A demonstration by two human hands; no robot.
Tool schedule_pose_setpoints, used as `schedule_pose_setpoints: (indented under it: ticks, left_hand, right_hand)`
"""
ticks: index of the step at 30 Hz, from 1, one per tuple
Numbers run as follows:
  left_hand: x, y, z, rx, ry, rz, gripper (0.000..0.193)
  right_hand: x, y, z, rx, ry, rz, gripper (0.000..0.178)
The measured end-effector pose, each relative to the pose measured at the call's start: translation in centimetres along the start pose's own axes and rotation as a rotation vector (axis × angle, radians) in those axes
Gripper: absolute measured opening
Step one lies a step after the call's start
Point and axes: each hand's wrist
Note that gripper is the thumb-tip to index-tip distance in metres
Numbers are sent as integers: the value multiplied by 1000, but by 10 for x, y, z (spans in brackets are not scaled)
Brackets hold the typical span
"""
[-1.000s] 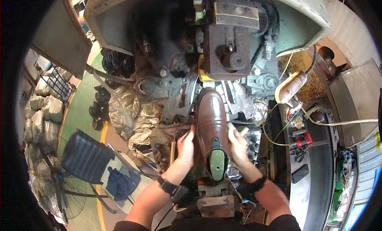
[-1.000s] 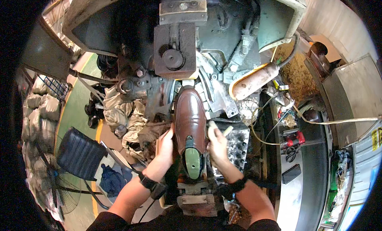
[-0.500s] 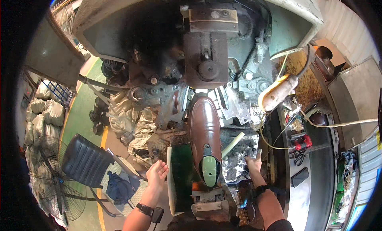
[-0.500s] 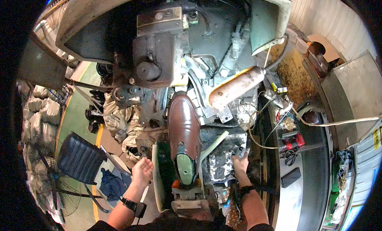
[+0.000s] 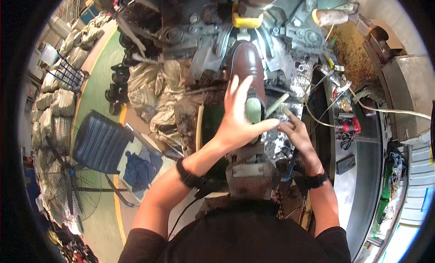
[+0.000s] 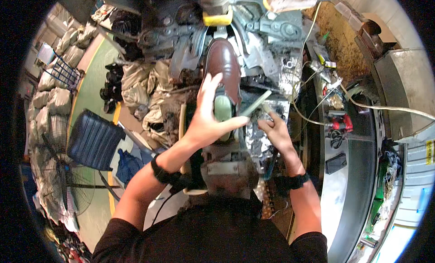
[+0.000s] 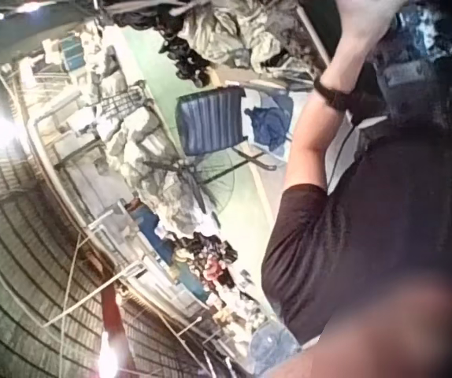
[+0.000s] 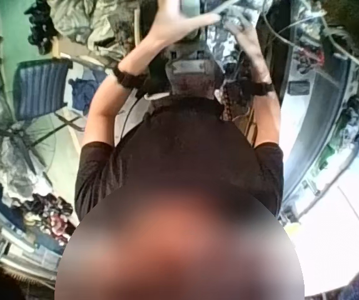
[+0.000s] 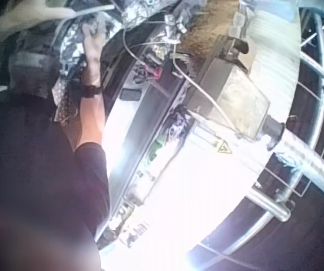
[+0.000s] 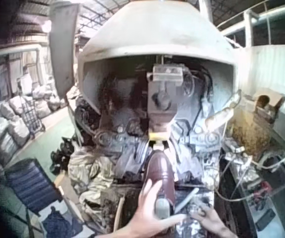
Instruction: Operating a toe-lasting machine to secure a shoe upper over a last in a manufacturing setting.
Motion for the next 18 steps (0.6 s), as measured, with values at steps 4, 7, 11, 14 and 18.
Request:
schedule_pose_setpoints:
  ticks: [4, 7, 11, 14, 18]
  left_hand:
    - [4, 19, 18, 67, 137, -134, 98]
    - [5, 25, 23, 59, 211, -193, 92]
    - [8, 29, 28, 78, 254, -236, 89]
    - [8, 27, 31, 76, 241, -231, 89]
    - [8, 26, 28, 72, 226, -227, 90]
  right_hand:
    - [-25, 20, 40, -533, -230, -91, 60]
    - [-26, 22, 40, -786, -411, -316, 45]
    - [-17, 24, 32, -765, -379, -395, 35]
    - [-18, 28, 37, -731, -430, -446, 26]
    - [-17, 27, 36, -795, -430, -460, 23]
Point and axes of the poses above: each hand's wrist, its own x-axis towards the middle knuckle, its own y-axis out of the palm, z = x × y, and after that the axes turned 2 degrees about -z, right-handed
